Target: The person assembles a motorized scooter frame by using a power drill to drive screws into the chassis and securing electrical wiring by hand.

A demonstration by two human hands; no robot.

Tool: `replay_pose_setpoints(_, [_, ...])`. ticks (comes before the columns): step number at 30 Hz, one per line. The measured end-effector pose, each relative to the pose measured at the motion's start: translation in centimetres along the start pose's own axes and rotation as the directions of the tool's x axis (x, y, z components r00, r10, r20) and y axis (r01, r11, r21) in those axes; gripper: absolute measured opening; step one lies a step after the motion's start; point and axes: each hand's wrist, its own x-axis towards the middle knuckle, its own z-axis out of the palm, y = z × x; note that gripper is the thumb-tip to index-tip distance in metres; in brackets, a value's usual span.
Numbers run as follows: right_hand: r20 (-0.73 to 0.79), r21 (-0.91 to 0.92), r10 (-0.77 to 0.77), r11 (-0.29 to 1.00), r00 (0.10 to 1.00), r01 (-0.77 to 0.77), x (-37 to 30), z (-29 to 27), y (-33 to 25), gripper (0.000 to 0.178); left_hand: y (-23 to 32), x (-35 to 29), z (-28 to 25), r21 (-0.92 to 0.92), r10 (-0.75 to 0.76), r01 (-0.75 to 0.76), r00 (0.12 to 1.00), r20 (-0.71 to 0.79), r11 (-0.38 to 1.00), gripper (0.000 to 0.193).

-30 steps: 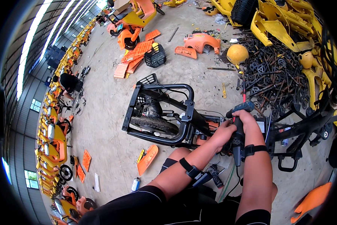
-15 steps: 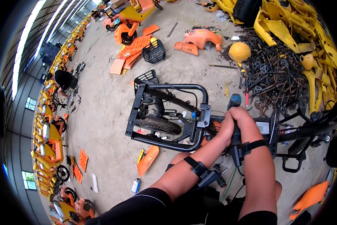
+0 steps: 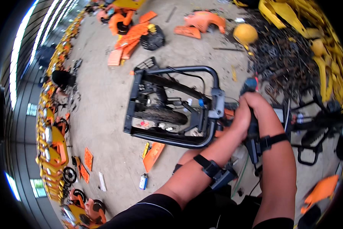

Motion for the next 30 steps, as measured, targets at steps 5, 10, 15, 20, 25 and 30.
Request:
replay_pose_setpoints(5, [-0.029,-0.106,-0.025,0.994,0.999,0.022,1.4,-0.3,0.7,0.023,-0.2,0.5,0.1,0.059,0.049,-0.046,0.997,-0.052,0.997,0.080])
replay_pose_setpoints(10, [-0.139,-0.085,0.014,0.996,0.990,-0.026,1.2,0.2,0.9,0.016,2.0,-2.3,0.3,0.045,-0.042,0.042,0.999,0.004,0.998,0.088])
replay_pose_setpoints(15, [-0.151,-0.097,-0.055,0.994,0.987,0.041,4.5,-1.2,3.4,0.017,3.5,-4.5,0.9,-0.013,-0.130,0.131,0.990,0.061,0.991,0.085])
replay_pose_setpoints(20, [0.003,-0.124,-0.091,0.988,0.996,0.091,1.7,0.3,2.1,0.020,2.0,-3.4,-0.5,-0.101,-0.034,0.043,0.995,0.096,0.994,0.087])
replay_pose_setpoints(25, [-0.027,-0.052,-0.066,0.997,0.997,0.065,2.5,-0.3,2.7,0.015,1.3,-2.9,-0.3,0.044,-0.003,0.002,1.000,0.023,0.999,0.095])
replay_pose_setpoints(30, [-0.104,-0.063,-0.127,0.991,0.986,0.121,0.6,0.2,1.4,0.022,1.7,-2.3,-0.3,0.094,-0.039,0.043,0.998,-0.040,0.995,0.101])
